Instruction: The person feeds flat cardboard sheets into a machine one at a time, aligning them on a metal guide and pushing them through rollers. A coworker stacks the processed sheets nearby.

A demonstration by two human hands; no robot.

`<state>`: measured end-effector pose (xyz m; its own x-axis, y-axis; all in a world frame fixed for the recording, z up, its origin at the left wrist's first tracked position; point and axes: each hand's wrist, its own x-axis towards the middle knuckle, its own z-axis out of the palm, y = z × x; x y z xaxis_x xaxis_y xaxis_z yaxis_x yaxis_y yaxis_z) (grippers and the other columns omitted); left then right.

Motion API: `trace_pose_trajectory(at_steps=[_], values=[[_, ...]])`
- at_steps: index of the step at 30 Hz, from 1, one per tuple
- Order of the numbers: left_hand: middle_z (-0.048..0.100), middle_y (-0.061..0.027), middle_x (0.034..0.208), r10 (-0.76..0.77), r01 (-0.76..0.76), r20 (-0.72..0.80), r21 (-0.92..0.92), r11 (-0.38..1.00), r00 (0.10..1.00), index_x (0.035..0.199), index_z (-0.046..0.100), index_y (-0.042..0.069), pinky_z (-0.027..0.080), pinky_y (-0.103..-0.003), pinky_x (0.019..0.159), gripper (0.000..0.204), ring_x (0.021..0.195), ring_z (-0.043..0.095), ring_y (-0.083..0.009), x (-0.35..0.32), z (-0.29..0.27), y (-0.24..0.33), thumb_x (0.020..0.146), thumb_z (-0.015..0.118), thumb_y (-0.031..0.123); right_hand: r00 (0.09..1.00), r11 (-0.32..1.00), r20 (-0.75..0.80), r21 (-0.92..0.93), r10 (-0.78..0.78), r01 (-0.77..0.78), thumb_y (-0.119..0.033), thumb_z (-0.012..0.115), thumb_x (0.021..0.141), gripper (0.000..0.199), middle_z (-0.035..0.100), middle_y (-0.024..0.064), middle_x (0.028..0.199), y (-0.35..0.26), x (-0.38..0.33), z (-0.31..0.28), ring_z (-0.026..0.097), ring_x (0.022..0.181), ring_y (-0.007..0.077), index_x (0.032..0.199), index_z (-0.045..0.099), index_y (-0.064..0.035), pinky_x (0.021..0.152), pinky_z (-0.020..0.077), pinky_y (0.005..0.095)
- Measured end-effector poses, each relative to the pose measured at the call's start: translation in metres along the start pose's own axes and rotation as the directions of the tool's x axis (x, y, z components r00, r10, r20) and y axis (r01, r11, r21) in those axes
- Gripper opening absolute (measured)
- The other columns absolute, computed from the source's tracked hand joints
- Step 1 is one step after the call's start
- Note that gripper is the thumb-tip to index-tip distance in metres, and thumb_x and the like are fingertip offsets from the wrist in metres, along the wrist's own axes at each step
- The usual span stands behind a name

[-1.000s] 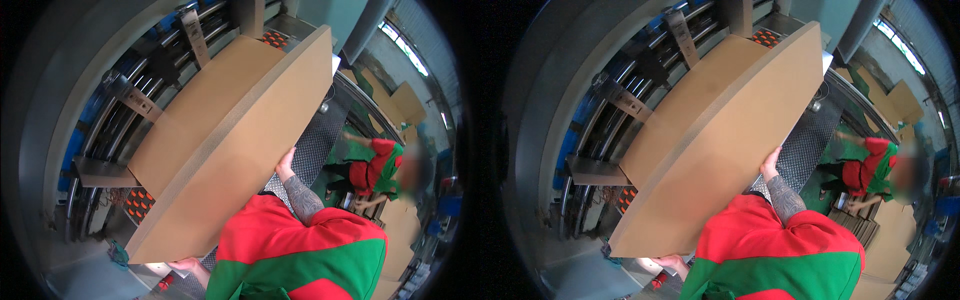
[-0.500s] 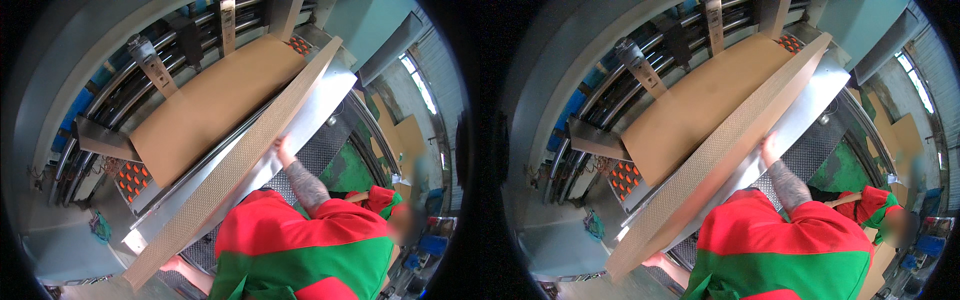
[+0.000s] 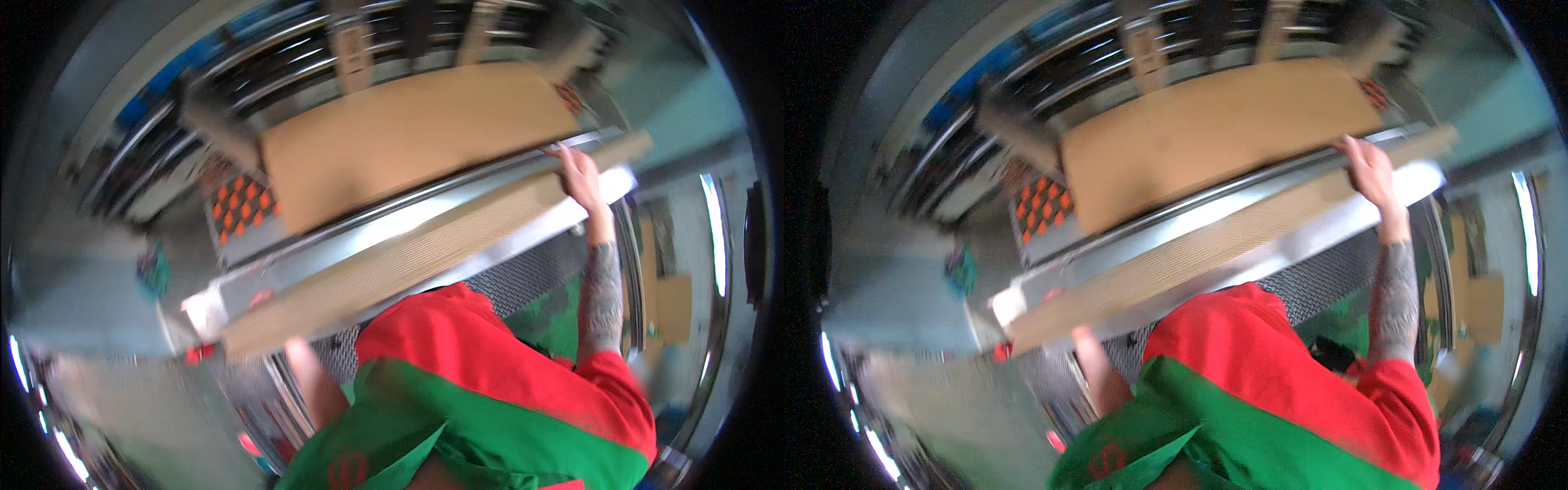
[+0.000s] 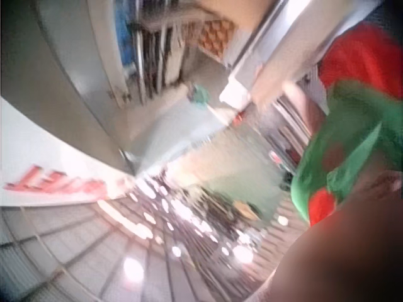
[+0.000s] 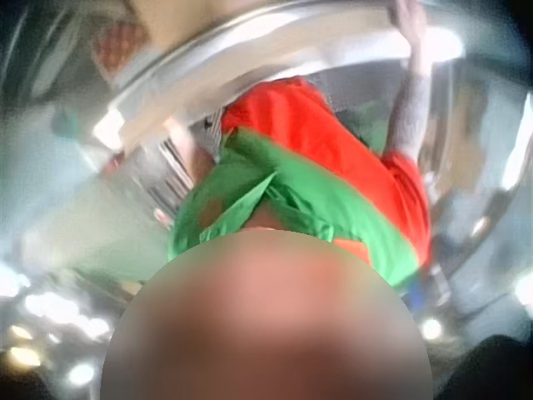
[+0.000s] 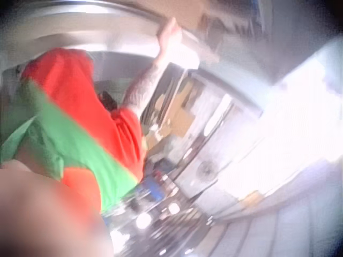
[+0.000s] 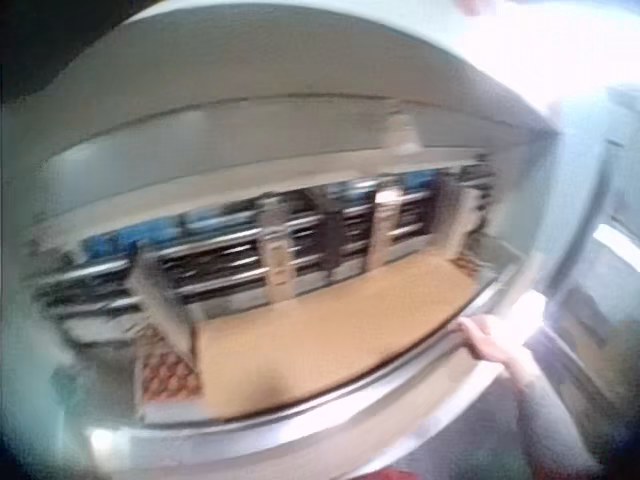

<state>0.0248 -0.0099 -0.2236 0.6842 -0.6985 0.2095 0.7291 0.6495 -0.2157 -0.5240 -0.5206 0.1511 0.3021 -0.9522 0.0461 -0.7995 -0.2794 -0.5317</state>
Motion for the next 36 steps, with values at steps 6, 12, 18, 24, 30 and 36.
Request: trace_pose_trajectory(at_steps=[6,12,18,24,30,36], values=[[0.070,-0.0104,0.127,0.356,0.100,-0.302,0.868,0.486,0.884,0.122,0.071,0.007,0.041,-0.041,0.116,0.049,0.125,0.060,-0.0254,-0.002,0.001,-0.054,0.111,0.040,0.044,0.994,0.961,0.058,-0.257,-0.094,0.106,-0.051,0.028,0.116,0.068,0.077,0.0148,0.125,0.018,0.019,0.045,0.065,0.128,0.0334,0.126,0.079,-0.0077,0.124,0.0301,0.0488],[0.048,-0.0140,0.164,0.208,0.221,-0.263,0.954,0.203,0.942,0.156,0.052,0.005,0.025,-0.041,0.129,0.075,0.154,0.040,-0.0257,0.038,0.102,-0.066,0.113,0.025,0.060,0.959,0.869,0.220,-0.421,-0.180,0.260,-0.052,0.023,0.116,0.068,0.063,0.0144,0.151,0.004,0.039,0.042,0.049,0.147,0.0311,0.142,0.069,-0.0098,0.131,0.0143,0.0523],[0.018,-0.0121,0.180,0.040,0.254,-0.265,0.949,0.187,0.963,0.171,0.021,0.005,0.005,-0.043,0.134,0.090,0.167,0.011,-0.0249,0.058,0.156,-0.082,0.110,0.020,0.071,0.894,0.790,0.334,-0.439,-0.298,0.428,-0.044,0.033,0.116,0.056,0.058,0.0141,0.155,-0.026,0.031,0.047,0.044,0.151,0.0355,0.148,0.064,-0.0103,0.130,0.0213,0.0515],[0.016,-0.0093,0.181,0.017,0.218,-0.224,0.962,0.162,0.974,0.172,0.019,0.009,-0.001,-0.044,0.134,0.088,0.167,0.007,-0.0243,0.057,0.167,-0.079,0.110,0.017,0.071,0.928,0.837,0.293,-0.428,-0.230,0.342,-0.039,0.032,0.116,0.053,0.061,0.0132,0.153,-0.037,0.016,0.040,0.046,0.150,0.0341,0.146,0.065,-0.0104,0.129,0.0212,0.0535],[0.017,-0.0108,0.180,-0.143,0.186,-0.174,0.979,0.078,0.974,0.173,0.016,0.007,-0.002,-0.046,0.134,0.089,0.167,0.009,-0.0289,0.069,0.191,-0.090,0.109,0.016,0.071,0.936,0.842,0.216,-0.414,-0.276,0.344,-0.042,0.030,0.117,0.055,0.061,0.0132,0.154,-0.033,0.017,0.055,0.047,0.151,0.0317,0.146,0.065,-0.0112,0.128,0.0227,0.0577],[0.017,-0.0125,0.180,0.004,0.056,-0.057,0.990,0.133,0.998,0.173,0.016,0.007,-0.002,-0.047,0.134,0.095,0.167,0.009,-0.0306,0.081,0.215,-0.101,0.107,0.010,0.075,0.940,0.833,0.237,-0.445,-0.243,0.328,-0.044,0.027,0.117,0.057,0.061,0.0100,0.153,-0.030,0.020,0.057,0.048,0.150,0.0314,0.144,0.067,-0.0137,0.128,0.0235,0.0567]])
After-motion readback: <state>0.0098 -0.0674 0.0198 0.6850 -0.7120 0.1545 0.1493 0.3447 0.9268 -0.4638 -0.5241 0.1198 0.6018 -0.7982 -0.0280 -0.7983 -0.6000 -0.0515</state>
